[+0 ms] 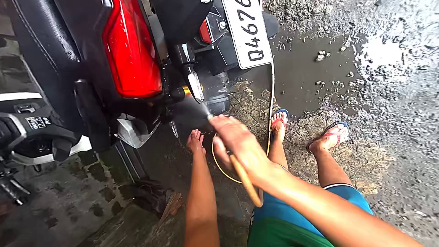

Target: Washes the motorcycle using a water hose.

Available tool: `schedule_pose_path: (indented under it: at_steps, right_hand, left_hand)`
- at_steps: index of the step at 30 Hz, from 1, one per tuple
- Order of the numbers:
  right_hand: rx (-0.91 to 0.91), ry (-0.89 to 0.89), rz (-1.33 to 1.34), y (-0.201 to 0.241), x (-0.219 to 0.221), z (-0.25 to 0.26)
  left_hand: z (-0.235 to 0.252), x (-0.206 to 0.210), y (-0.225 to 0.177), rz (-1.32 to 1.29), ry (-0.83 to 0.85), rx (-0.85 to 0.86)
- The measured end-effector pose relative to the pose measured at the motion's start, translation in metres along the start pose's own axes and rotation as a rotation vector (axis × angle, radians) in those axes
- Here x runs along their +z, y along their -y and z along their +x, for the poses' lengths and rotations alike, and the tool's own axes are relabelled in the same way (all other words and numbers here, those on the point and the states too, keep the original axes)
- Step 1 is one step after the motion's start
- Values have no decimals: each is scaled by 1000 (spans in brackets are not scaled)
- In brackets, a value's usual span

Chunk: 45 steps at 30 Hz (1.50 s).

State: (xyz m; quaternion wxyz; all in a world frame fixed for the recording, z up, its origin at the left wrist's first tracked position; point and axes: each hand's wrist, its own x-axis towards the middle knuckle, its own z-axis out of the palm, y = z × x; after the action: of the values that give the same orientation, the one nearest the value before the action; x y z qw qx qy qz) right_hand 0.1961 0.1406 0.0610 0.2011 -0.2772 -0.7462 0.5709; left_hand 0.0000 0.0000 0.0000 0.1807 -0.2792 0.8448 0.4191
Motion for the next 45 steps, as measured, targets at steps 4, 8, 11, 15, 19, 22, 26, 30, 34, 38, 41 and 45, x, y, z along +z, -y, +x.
schedule_pose_path:
  at_steps: [4,8,11,15,19,22,26,30,34,38,41,45]
  right_hand:
    - [240,-210,-51,-47,-48,-37]
    - [239,-248,214,-52,-65,-58]
    - [244,-253,409,-61,-80,-49]
    - [325,-372,667,-103,-94,-20]
    - [274,-233,671,-89,-89,-2]
    - [295,-252,612,-86,-77,3]
    - [196,-210,442,-75,-57,0]
    - [158,-248,292,-75,-53,-26]
    - [400,-323,159,-94,-76,-46]
    - [219,-198,246,-79,-66,-44]
    - [285,-160,127,-82,-85,-37]
    - [445,-165,136,-99,-113,-33]
  left_hand:
    - [77,1,51,70,13,348]
    - [82,26,26,157,31,481]
    - [75,51,11,299,91,601]
    - [64,85,7,592,269,651]
    - [69,106,28,693,251,698]
    - [73,111,33,672,208,717]
    - [84,111,46,696,187,780]
    - [73,117,41,724,146,802]
    - [80,118,45,715,132,810]
    - [79,117,46,689,139,829]
    - [76,114,43,699,155,800]
    - [80,111,42,689,191,778]
